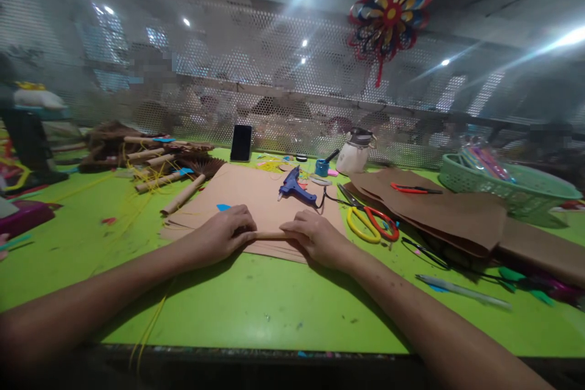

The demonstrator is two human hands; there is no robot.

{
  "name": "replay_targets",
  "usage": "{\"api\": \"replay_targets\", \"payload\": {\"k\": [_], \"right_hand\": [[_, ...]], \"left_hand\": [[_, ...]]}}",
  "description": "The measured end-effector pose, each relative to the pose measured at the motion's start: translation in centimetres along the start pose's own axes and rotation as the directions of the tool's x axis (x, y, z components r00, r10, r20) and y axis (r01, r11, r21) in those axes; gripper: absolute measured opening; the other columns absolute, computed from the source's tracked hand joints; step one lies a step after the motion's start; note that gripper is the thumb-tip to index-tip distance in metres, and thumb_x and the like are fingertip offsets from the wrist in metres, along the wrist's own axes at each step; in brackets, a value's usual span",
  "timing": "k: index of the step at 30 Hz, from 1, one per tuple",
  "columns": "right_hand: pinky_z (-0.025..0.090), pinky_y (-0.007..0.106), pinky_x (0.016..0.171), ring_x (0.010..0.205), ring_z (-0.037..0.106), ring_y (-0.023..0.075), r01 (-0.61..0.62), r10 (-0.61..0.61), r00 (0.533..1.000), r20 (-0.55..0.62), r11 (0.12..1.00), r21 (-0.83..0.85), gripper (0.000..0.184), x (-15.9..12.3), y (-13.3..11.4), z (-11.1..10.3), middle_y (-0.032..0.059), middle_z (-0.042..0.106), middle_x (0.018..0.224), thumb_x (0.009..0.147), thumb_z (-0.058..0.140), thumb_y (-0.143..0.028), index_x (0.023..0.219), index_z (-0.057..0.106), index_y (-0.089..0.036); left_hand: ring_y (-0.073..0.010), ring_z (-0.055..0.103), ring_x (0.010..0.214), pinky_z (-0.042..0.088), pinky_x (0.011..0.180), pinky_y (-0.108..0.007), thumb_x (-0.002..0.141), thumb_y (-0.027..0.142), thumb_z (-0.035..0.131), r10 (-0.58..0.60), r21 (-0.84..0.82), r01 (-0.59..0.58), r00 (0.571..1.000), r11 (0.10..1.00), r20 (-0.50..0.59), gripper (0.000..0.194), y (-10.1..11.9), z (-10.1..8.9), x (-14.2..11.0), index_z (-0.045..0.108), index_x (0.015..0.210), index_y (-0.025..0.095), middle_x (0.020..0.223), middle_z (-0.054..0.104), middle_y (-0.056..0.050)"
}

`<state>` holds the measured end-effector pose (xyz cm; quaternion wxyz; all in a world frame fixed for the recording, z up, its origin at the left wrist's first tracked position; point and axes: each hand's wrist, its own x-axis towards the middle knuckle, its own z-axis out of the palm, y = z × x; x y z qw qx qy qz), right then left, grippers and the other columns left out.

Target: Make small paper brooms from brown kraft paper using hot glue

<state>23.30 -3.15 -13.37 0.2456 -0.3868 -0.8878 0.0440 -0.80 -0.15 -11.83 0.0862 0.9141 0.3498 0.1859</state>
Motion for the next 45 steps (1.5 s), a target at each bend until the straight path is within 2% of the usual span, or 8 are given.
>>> {"api": "replay_targets", "payload": {"k": [5,15,20,24,29,33,39,45], "right_hand": [[0.04,0.026,0.067,0.075,0.052,0.0149,-0.036,0.033,0.997,0.07,0.998,0.045,0.025,0.5,-0.3,-0.4,0.0056,0.058,0.081,0.091,0.042,-0.023,0.095,0.066,-0.017],[0.04,0.024,0.069,0.077,0.052,0.0137,-0.062,0.044,0.987,0.157,0.992,0.112,0.023,0.6,-0.7,-1.5,0.0037,0.059,0.083,0.091,0.042,-0.021,0.09,0.065,-0.018],[0.04,0.025,0.068,0.077,0.05,0.0141,-0.012,0.01,0.994,0.112,1.0,0.022,0.022,0.8,-1.4,-1.4,0.0052,0.057,0.083,0.09,0.044,-0.022,0.088,0.066,-0.017],[0.039,0.025,0.064,0.072,0.05,0.0138,0.007,0.0,0.995,0.096,0.997,-0.07,0.023,1.2,-1.8,-0.2,0.0069,0.056,0.079,0.09,0.045,-0.022,0.086,0.067,-0.014],[0.036,0.024,0.062,0.068,0.05,0.0132,-0.044,0.046,0.998,0.032,0.998,-0.053,0.021,1.5,-1.5,1.0,0.0063,0.058,0.075,0.089,0.047,-0.022,0.084,0.065,-0.013],[0.035,0.024,0.062,0.068,0.051,0.0132,-0.051,0.053,0.998,0.029,0.996,-0.074,0.019,1.5,-1.4,1.0,0.0054,0.059,0.076,0.089,0.045,-0.019,0.081,0.061,-0.014],[0.033,0.025,0.063,0.07,0.05,0.0144,0.003,0.0,1.0,0.022,0.988,-0.157,0.017,1.5,-1.3,1.1,0.0048,0.058,0.075,0.088,0.046,-0.02,0.081,0.06,-0.015],[0.032,0.023,0.06,0.065,0.049,0.012,0.002,0.003,0.999,0.045,0.993,-0.114,0.02,1.7,-0.9,0.8,0.0021,0.054,0.07,0.088,0.046,-0.021,0.078,0.063,-0.016]], "left_hand": [[-0.017,0.05,0.08,0.039,0.07,-0.028,0.086,0.023,0.045,0.052,-0.004,-0.052,0.999,0.999,0.01,0.021,0.1,0.1,0.1,0.063,0.092,0.016,0.087,0.056,-0.006],[-0.0164,0.048,0.077,0.034,0.065,-0.026,0.088,0.023,0.041,0.173,0.02,-0.175,0.981,0.984,0.084,0.024,0.0,-0.2,0.6,0.066,0.089,0.021,0.081,0.053,-0.005],[-0.0156,0.049,0.077,0.035,0.066,-0.025,0.088,0.023,0.041,0.175,-0.003,-0.177,0.972,0.984,0.158,0.026,-0.5,-0.6,1.2,0.066,0.093,0.019,0.083,0.054,-0.005],[-0.016,0.05,0.079,0.036,0.068,-0.025,0.088,0.022,0.041,0.189,-0.032,-0.186,0.964,0.982,0.187,0.027,-0.9,-0.6,1.5,0.066,0.095,0.018,0.083,0.054,-0.005],[-0.0163,0.049,0.079,0.036,0.069,-0.026,0.088,0.021,0.039,0.197,-0.022,-0.196,0.965,0.98,0.174,0.028,-0.9,-0.4,1.7,0.066,0.092,0.017,0.083,0.053,-0.006],[-0.0177,0.049,0.08,0.037,0.07,-0.027,0.087,0.023,0.041,0.214,0.028,-0.22,0.966,0.975,0.146,0.027,-0.5,-0.4,1.6,0.066,0.078,0.015,0.08,0.053,-0.007],[-0.016,0.052,0.079,0.039,0.072,-0.027,0.087,0.026,0.043,0.192,-0.061,-0.189,0.98,0.98,0.059,0.027,-0.7,-0.3,1.0,0.061,0.106,0.018,0.086,0.057,-0.006],[-0.0165,0.052,0.079,0.039,0.069,-0.026,0.087,0.031,0.046,0.169,-0.038,-0.168,0.985,0.985,0.032,0.027,-1.1,0.4,1.1,0.068,0.094,0.018,0.082,0.057,-0.007]]}}
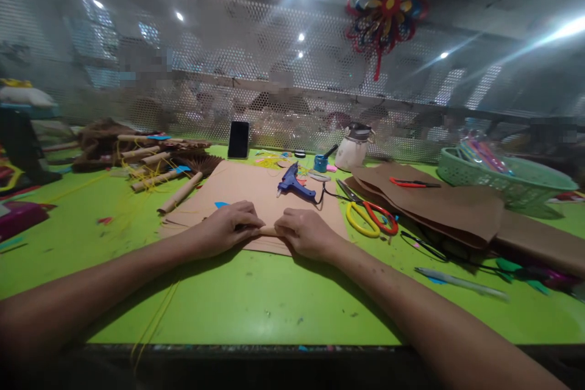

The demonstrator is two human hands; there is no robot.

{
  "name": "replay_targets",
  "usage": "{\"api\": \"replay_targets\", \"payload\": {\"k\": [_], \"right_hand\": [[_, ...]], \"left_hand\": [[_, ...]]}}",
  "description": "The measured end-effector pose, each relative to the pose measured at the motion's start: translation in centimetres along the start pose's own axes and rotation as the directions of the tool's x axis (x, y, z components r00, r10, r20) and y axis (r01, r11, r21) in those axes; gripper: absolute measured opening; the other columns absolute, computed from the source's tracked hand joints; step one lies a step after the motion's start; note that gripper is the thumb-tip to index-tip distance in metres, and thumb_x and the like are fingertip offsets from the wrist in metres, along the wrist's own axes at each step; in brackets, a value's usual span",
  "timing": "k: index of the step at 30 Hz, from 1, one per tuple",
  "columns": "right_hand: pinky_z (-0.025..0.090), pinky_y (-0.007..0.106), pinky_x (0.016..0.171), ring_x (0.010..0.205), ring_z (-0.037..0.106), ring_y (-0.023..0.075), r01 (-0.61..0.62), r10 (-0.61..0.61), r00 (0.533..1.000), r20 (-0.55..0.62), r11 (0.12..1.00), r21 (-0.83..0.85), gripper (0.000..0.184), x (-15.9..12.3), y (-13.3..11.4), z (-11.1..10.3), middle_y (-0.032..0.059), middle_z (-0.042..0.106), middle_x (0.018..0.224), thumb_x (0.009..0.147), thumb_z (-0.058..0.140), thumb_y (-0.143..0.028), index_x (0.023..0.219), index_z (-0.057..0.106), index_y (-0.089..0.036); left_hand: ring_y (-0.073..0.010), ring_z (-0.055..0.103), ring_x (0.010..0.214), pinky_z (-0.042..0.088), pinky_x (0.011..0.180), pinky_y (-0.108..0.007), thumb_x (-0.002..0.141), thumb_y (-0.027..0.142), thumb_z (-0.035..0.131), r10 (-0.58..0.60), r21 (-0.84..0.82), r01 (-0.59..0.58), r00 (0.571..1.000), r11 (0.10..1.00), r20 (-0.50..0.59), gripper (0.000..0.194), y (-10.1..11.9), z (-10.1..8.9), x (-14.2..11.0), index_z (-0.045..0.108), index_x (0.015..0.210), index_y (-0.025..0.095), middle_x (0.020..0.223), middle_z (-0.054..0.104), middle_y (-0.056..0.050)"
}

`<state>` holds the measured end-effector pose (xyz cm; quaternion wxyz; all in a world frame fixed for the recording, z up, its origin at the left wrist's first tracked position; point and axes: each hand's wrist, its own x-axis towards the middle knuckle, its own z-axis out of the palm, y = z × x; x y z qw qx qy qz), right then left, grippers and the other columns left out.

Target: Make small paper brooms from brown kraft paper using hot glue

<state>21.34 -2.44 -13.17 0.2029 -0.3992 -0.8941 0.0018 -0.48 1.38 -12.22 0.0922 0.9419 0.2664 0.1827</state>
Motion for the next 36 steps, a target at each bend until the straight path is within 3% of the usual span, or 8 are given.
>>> {"api": "replay_targets", "payload": {"k": [6,14,22,31,36], "right_hand": [[0.032,0.023,0.06,0.066,0.049,0.0125,-0.029,0.03,0.998,-0.054,0.999,0.022,0.018,-0.3,0.0,0.1,0.0026,0.054,0.072,0.087,0.048,-0.02,0.092,0.065,-0.018],[0.032,0.025,0.06,0.07,0.043,0.0143,-0.027,0.018,0.999,-0.048,0.982,-0.19,0.025,-1.2,-0.5,0.0,0.0046,0.049,0.077,0.092,0.04,-0.025,0.091,0.063,-0.017],[0.036,0.029,0.066,0.079,0.045,0.0178,0.058,-0.048,0.998,0.051,0.971,-0.23,0.021,-1.4,-0.1,-0.3,0.0063,0.052,0.081,0.09,0.045,-0.029,0.088,0.061,-0.016],[0.035,0.029,0.065,0.078,0.044,0.018,0.051,-0.039,0.998,0.051,0.965,-0.259,0.02,-1.4,-0.5,-0.5,0.0066,0.053,0.079,0.091,0.041,-0.024,0.085,0.057,-0.015],[0.034,0.029,0.065,0.075,0.043,0.0168,0.058,-0.049,0.998,0.037,0.961,-0.27,0.019,-1.2,-0.5,-0.4,0.0066,0.053,0.077,0.09,0.041,-0.019,0.077,0.054,-0.014]], "left_hand": [[-0.0161,0.05,0.077,0.037,0.066,-0.026,0.089,0.031,0.042,-0.021,0.083,0.021,1.0,0.996,0.0,0.028,0.3,0.3,0.1,0.067,0.093,0.019,0.081,0.054,-0.006],[-0.0182,0.045,0.075,0.032,0.064,-0.028,0.092,0.032,0.036,0.002,0.316,0.013,0.999,0.949,-0.047,0.033,0.8,1.0,-0.1,0.066,0.085,0.019,0.077,0.05,-0.007],[-0.0176,0.045,0.075,0.034,0.065,-0.028,0.092,0.031,0.036,-0.003,0.237,0.01,1.0,0.971,-0.029,0.034,0.9,0.6,0.1,0.067,0.084,0.017,0.078,0.05,-0.008],[-0.0178,0.046,0.08,0.036,0.07,-0.029,0.092,0.029,0.036,-0.001,0.232,0.014,0.999,0.973,-0.055,0.032,1.0,0.6,-0.3,0.066,0.088,0.017,0.085,0.05,-0.008],[-0.0177,0.048,0.081,0.04,0.07,-0.029,0.09,0.025,0.039,-0.005,0.157,0.014,0.998,0.987,-0.06,0.027,1.1,0.1,-0.3,0.059,0.107,0.019,0.086,0.052,-0.007]]}}
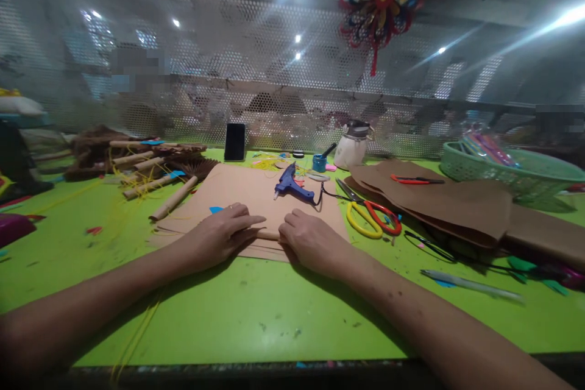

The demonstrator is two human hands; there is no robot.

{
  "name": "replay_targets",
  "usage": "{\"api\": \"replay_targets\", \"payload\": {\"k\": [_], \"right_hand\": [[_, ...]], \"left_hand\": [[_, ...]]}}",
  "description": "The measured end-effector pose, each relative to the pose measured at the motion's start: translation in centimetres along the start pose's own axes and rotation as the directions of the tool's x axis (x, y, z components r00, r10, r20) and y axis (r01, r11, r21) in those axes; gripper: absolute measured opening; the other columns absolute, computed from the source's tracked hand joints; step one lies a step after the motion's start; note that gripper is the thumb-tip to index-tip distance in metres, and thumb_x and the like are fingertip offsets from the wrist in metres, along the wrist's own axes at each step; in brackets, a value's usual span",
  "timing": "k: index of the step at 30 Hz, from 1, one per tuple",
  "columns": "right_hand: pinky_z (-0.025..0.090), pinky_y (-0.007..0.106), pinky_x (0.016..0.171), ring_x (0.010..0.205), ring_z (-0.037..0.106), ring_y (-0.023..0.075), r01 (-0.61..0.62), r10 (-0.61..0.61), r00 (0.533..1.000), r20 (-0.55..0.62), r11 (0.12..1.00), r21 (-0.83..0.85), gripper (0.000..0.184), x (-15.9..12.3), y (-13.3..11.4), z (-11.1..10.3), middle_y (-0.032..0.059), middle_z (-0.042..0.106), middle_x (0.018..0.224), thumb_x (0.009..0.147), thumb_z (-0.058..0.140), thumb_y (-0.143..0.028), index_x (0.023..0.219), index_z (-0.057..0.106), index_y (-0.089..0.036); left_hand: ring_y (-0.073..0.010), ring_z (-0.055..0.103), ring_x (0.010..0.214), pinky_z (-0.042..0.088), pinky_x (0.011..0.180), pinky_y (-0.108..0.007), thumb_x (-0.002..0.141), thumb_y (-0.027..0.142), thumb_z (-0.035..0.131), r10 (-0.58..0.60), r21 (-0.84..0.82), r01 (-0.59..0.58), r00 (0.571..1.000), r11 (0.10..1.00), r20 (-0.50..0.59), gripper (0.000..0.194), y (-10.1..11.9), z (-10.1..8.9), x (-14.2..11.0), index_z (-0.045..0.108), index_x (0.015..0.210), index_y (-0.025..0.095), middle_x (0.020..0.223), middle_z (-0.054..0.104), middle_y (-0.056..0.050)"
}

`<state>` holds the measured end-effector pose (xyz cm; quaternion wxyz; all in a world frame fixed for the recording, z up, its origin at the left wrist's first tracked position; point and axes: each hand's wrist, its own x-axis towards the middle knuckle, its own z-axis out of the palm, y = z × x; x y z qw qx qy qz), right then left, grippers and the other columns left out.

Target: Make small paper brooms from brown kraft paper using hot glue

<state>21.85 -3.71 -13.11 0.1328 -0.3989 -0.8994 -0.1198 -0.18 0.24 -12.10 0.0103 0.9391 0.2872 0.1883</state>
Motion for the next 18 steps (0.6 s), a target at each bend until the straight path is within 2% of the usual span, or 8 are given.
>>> {"api": "replay_targets", "payload": {"k": [2,5,8,11,13,15,18], "right_hand": [[0.033,0.029,0.064,0.075,0.043,0.0164,0.001,-0.001,1.0,-0.006,1.0,0.005,0.019,0.1,0.1,0.1,0.0066,0.053,0.076,0.089,0.042,-0.018,0.074,0.054,-0.014],[0.032,0.028,0.061,0.073,0.043,0.0159,0.003,-0.003,1.0,-0.013,1.0,0.018,0.019,0.1,0.2,0.3,0.0065,0.053,0.075,0.088,0.044,-0.018,0.073,0.054,-0.014],[0.031,0.027,0.06,0.071,0.043,0.0152,0.01,-0.009,1.0,-0.013,0.999,0.035,0.019,0.1,0.3,0.3,0.0061,0.053,0.074,0.087,0.045,-0.018,0.071,0.054,-0.015],[0.031,0.027,0.06,0.071,0.042,0.0149,0.023,-0.023,1.0,-0.011,0.998,0.054,0.018,0.1,0.3,0.2,0.0059,0.053,0.074,0.087,0.045,-0.016,0.071,0.054,-0.014],[0.031,0.027,0.061,0.071,0.042,0.0146,0.034,-0.034,0.999,-0.007,0.997,0.064,0.018,0.1,0.4,0.2,0.0056,0.053,0.074,0.087,0.045,-0.016,0.072,0.054,-0.014],[0.03,0.026,0.06,0.07,0.042,0.014,0.043,-0.044,0.999,0.003,0.997,0.069,0.018,0.1,0.4,0.2,0.005,0.053,0.073,0.087,0.045,-0.016,0.072,0.055,-0.015],[0.03,0.026,0.059,0.069,0.042,0.0135,0.043,-0.044,0.999,0.01,0.997,0.064,0.018,0.2,0.5,0.1,0.0045,0.053,0.073,0.087,0.045,-0.017,0.073,0.055,-0.015]], "left_hand": [[-0.0179,0.05,0.084,0.041,0.073,-0.03,0.087,0.023,0.044,-0.014,-0.056,0.014,1.0,0.998,0.003,0.026,-0.3,-0.3,0.0,0.057,0.108,0.018,0.089,0.054,-0.007],[-0.0165,0.053,0.081,0.044,0.074,-0.03,0.081,0.02,0.049,-0.04,-0.192,0.049,0.998,0.98,0.053,0.019,-1.1,-0.9,-0.1,0.059,0.096,0.017,0.089,0.056,-0.005],[-0.0154,0.056,0.081,0.046,0.074,-0.03,0.074,0.012,0.049,-0.124,-0.367,0.155,0.986,0.917,0.108,0.023,-1.9,-1.8,-0.2,0.057,0.095,0.017,0.093,0.058,-0.005],[-0.0165,0.056,0.085,0.047,0.076,-0.032,0.067,0.006,0.048,-0.202,-0.357,0.217,0.976,0.908,0.079,0.032,-2.2,-2.6,0.0,0.056,0.096,0.017,0.098,0.059,-0.005],[-0.0176,0.054,0.088,0.046,0.079,-0.034,0.067,0.008,0.049,-0.148,-0.263,0.137,0.989,0.955,-0.019,0.031,-1.8,-2.7,0.2,0.057,0.096,0.017,0.098,0.059,-0.005],[-0.0183,0.052,0.09,0.044,0.08,-0.034,0.074,0.012,0.05,-0.021,-0.17,0.006,0.996,0.985,-0.084,0.026,-1.1,-2.3,0.4,0.059,0.098,0.017,0.097,0.058,-0.006],[-0.0175,0.051,0.087,0.043,0.076,-0.031,0.085,0.02,0.046,0.106,-0.086,-0.107,0.994,0.991,-0.021,0.02,-0.3,-1.1,0.6,0.064,0.093,0.018,0.09,0.059,-0.007]]}}
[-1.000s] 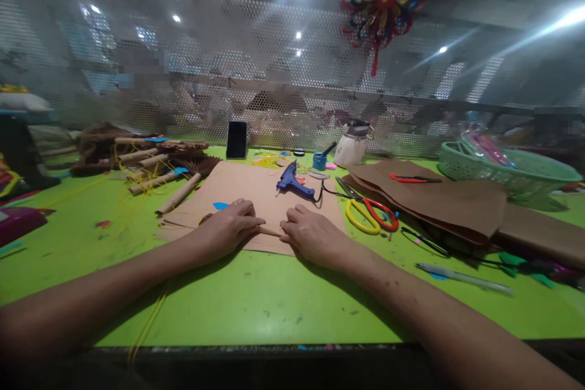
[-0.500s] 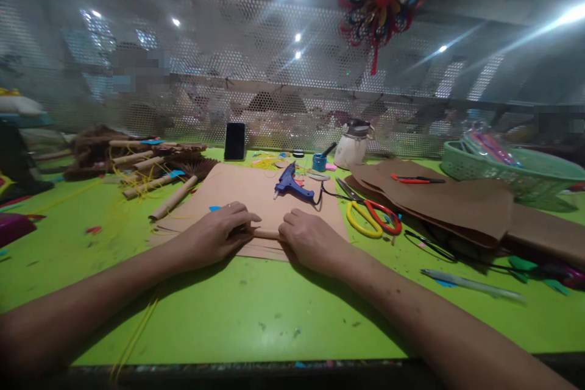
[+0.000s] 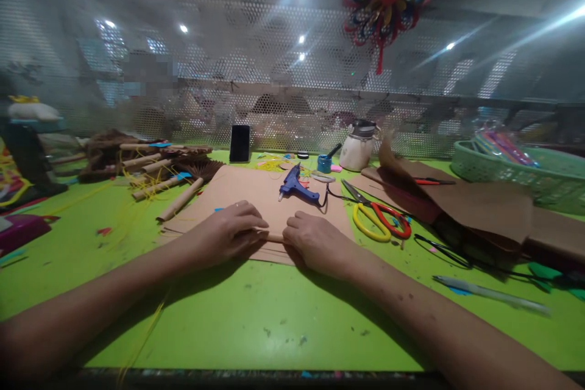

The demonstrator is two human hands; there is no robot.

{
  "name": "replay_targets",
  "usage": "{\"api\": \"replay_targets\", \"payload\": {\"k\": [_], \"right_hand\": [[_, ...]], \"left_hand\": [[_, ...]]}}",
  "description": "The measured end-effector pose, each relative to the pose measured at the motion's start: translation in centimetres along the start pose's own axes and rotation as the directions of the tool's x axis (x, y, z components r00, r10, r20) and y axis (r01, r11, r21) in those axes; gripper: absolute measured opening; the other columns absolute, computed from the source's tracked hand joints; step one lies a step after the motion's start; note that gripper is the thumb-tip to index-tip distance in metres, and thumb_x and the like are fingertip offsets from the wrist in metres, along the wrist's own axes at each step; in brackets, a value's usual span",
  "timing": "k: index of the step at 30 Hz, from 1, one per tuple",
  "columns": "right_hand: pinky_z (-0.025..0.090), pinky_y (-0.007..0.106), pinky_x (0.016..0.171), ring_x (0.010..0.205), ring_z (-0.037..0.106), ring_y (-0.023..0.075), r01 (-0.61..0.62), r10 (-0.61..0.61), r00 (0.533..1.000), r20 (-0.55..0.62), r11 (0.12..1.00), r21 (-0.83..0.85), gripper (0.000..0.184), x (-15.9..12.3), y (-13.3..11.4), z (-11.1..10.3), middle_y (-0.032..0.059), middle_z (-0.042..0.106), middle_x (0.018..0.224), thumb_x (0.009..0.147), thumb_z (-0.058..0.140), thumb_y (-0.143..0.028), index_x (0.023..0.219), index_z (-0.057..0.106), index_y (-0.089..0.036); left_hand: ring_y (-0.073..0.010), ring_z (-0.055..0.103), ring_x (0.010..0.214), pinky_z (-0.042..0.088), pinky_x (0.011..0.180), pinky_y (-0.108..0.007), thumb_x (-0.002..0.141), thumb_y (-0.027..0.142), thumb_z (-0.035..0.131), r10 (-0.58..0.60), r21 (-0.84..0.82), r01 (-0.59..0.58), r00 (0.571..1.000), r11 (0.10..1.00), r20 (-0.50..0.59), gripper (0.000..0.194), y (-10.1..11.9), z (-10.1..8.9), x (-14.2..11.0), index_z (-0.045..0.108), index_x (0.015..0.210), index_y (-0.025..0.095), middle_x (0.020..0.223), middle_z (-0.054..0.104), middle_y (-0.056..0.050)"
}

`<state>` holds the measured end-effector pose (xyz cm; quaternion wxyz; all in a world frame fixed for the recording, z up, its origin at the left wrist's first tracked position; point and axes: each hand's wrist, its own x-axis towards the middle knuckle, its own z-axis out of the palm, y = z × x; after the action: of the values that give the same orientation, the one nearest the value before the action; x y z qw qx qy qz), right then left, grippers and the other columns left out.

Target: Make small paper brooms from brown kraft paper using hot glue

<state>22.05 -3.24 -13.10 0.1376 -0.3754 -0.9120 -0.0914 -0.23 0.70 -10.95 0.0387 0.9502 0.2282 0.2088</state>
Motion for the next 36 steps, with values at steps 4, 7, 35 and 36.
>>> {"api": "replay_targets", "payload": {"k": [4,7,35,36], "right_hand": [[0.031,0.027,0.059,0.07,0.044,0.0144,-0.039,0.039,0.999,-0.005,0.999,-0.009,0.018,0.0,-0.1,-0.2,0.0053,0.055,0.075,0.089,0.043,-0.02,0.078,0.056,-0.015],[0.033,0.028,0.061,0.073,0.046,0.0165,-0.109,0.108,0.994,-0.034,0.993,-0.037,0.017,-0.3,-0.2,-0.2,0.0065,0.055,0.076,0.089,0.045,-0.023,0.08,0.056,-0.014],[0.04,0.026,0.061,0.067,0.053,0.0135,-0.309,0.348,0.937,-0.016,0.852,0.422,0.017,-0.9,1.4,-0.3,0.004,0.06,0.072,0.081,0.06,-0.029,0.076,0.068,-0.014],[0.041,0.026,0.063,0.069,0.053,0.0136,-0.3,0.34,0.94,-0.017,0.852,0.429,0.016,-1.1,1.4,-0.4,0.0041,0.061,0.074,0.081,0.059,-0.028,0.078,0.067,-0.015]], "left_hand": [[-0.0162,0.049,0.078,0.041,0.069,-0.028,0.088,0.019,0.044,0.051,0.054,-0.052,0.999,0.997,0.016,0.024,-0.3,1.6,0.1,0.067,0.082,0.016,0.078,0.059,-0.006],[-0.0154,0.048,0.077,0.039,0.068,-0.027,0.089,0.02,0.043,0.054,0.066,-0.055,0.999,0.996,0.004,0.025,-0.9,2.0,0.1,0.067,0.08,0.017,0.077,0.058,-0.005],[-0.0162,0.052,0.078,0.041,0.068,-0.026,0.086,0.031,0.05,-0.098,-0.067,0.099,0.995,0.993,0.02,0.025,-1.8,1.5,0.2,0.065,0.102,0.02,0.082,0.055,-0.005],[-0.016,0.052,0.078,0.041,0.067,-0.026,0.085,0.031,0.051,-0.114,-0.077,0.114,0.993,0.99,0.008,0.025,-1.7,1.4,0.3,0.065,0.101,0.019,0.082,0.056,-0.005]]}}
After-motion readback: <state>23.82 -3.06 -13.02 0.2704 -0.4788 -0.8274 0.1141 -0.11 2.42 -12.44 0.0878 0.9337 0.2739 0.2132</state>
